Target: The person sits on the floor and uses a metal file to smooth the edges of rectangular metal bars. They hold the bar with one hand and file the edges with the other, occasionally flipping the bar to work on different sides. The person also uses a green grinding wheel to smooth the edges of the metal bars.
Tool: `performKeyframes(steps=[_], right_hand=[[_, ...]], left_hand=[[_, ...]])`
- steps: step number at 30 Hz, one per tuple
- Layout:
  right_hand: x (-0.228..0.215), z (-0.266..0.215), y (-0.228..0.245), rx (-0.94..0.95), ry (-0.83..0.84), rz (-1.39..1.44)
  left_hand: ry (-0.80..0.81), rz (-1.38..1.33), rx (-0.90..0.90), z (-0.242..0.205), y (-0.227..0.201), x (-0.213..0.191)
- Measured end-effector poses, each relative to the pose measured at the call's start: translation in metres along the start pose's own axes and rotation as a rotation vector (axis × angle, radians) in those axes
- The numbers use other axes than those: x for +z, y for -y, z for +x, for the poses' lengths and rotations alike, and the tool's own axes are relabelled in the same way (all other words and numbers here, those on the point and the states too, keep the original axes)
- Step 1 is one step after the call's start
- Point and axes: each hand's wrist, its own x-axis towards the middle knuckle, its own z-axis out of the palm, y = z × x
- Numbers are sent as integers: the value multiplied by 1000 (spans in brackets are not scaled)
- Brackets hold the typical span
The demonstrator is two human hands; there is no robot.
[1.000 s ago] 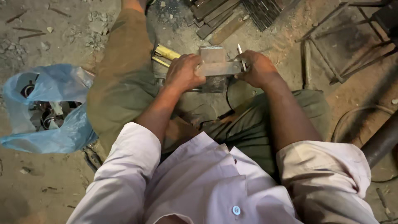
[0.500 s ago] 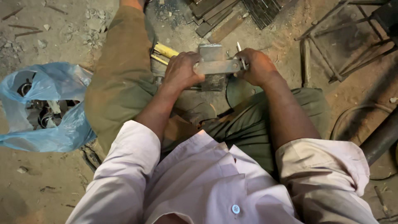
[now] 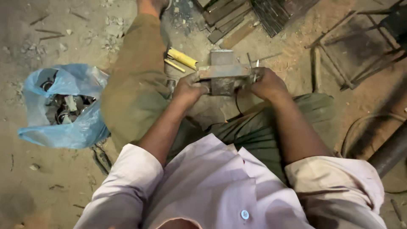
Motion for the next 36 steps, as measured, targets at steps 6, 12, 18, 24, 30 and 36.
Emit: performKeyframes(steps=[6,12,18,24,30,36], right_hand=[[2,6,-4,-14,12,136],[-3,3,-1,-22,-1,113],[-4,0,7,16,1,83],[18,19,-13,-116,-112,25],[19,24,-17,-112,-102,36],[-2,24,-23,-294,-189,-71]], left_hand=[[-8,-140,25,8,11,0],[-6,-164,-59,6,3,-3],[62,-237,-60,-2,-7,-4],[9,-142,-76,2,-4,-6],[88,-245,18,10,10,-8],[-210,337,211,13,-7,-5]])
